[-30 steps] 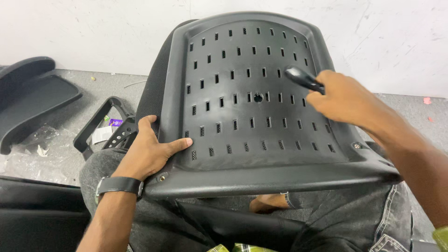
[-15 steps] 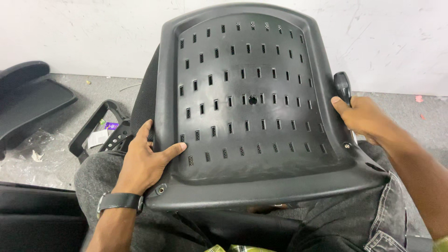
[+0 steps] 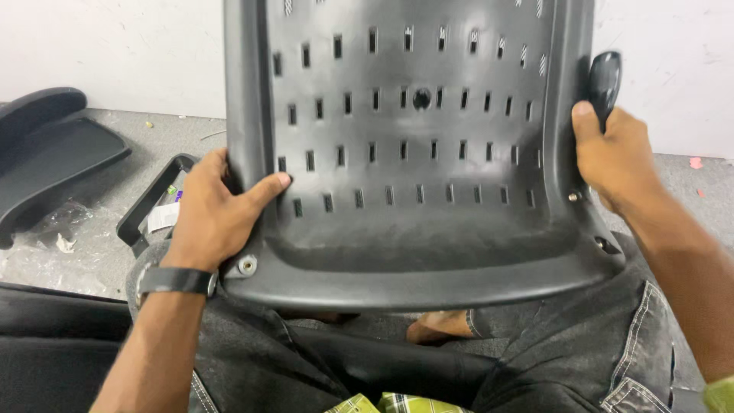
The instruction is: The person sits cross-legged on a chair and assembles a black plastic chair back onto a chair seat. They use a screwdriver to tighten screws into the backrest, securing it to the seat.
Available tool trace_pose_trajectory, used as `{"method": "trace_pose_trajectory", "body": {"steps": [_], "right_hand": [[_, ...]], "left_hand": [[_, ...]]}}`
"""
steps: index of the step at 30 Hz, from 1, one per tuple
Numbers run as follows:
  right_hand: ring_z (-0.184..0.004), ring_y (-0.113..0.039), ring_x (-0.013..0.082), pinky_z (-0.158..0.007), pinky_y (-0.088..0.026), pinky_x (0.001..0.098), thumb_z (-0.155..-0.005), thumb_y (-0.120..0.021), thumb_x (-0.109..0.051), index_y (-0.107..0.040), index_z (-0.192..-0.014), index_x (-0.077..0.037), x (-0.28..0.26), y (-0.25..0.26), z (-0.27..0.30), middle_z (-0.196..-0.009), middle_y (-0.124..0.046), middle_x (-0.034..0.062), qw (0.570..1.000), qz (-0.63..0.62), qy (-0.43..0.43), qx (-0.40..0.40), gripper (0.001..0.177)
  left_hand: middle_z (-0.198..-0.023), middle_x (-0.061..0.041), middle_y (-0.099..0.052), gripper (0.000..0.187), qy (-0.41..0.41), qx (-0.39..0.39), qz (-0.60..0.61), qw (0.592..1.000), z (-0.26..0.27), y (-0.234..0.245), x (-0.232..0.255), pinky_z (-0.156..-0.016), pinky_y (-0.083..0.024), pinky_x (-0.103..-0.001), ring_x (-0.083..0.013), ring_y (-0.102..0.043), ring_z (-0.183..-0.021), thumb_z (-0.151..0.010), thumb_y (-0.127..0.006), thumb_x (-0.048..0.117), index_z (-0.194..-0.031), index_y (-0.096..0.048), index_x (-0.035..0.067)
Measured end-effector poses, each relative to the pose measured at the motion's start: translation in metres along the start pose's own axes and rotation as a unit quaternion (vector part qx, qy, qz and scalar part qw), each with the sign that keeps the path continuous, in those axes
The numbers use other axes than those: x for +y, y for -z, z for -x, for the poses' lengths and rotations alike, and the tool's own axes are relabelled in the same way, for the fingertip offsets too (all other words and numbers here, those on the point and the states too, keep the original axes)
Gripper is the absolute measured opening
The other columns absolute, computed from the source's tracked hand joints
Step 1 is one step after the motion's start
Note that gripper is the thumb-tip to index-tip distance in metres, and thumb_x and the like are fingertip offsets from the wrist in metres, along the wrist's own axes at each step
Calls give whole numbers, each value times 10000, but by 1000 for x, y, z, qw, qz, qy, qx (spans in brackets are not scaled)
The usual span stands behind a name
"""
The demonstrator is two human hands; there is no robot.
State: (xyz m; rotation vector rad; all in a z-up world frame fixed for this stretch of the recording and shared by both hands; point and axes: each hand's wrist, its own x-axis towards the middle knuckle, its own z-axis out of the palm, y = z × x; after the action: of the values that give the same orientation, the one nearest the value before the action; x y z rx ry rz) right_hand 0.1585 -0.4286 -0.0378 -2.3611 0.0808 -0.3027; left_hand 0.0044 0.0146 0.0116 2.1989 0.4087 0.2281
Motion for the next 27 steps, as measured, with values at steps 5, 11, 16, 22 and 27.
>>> {"method": "trace_pose_trajectory", "body": {"steps": [5, 11, 16, 22, 27], "right_hand": [[-728, -528, 99, -581, -486, 288, -1183, -526, -295, -578, -1118, 30, -15, -7, -48, -884, -566, 39, 972, -209, 110, -1, 335], [-862, -592, 49, -694, -591, 269, -1169, -505, -225, -454, -1240, 71, -5, -49, -106, -1063, -598, 32, 921, -307, 239, 26, 308], [-712, -513, 67, -623, -517, 269, -1227, -582, -265, -442, -1267, 44, -1, -58, -120, -985, -569, 36, 943, -278, 180, 7, 341], [-868, -646, 347, -742, -540, 446, -1191, -687, -194, -587, -1067, 39, -52, -47, -70, -1031, -614, 231, 893, 116, 400, 167, 282], [-794, -647, 351, -738, -496, 452, -1033, -629, -258, -616, -1242, 24, -115, -20, 27, -931, -643, 254, 977, 131, 133, -104, 351]], "left_hand": [[-1176, -216, -584, 648, -233, 125, 14, 964, -52, 2, -14, -924, -551, -381, -279, -635, -1049, -961, -862, 261, -1306, -443, -94], [-1306, -209, -454, 708, -326, 184, 35, 927, -93, -18, -47, -1137, -437, -431, -309, -513, -1249, -1052, -875, 301, -1347, -368, -97], [-1260, -206, -480, 710, -270, 231, 42, 934, -78, -41, -58, -1077, -438, -430, -315, -527, -1192, -985, -871, 342, -1329, -418, -83], [-1193, -198, -505, 732, -188, 286, 47, 939, -46, -53, -60, -1027, -442, -434, -318, -537, -1134, -901, -901, 401, -1249, -468, -76], [-1225, -220, -476, 749, -163, 323, 50, 931, -12, -73, -53, -1059, -413, -448, -335, -495, -1185, -895, -892, 393, -1264, -459, -93]]}}
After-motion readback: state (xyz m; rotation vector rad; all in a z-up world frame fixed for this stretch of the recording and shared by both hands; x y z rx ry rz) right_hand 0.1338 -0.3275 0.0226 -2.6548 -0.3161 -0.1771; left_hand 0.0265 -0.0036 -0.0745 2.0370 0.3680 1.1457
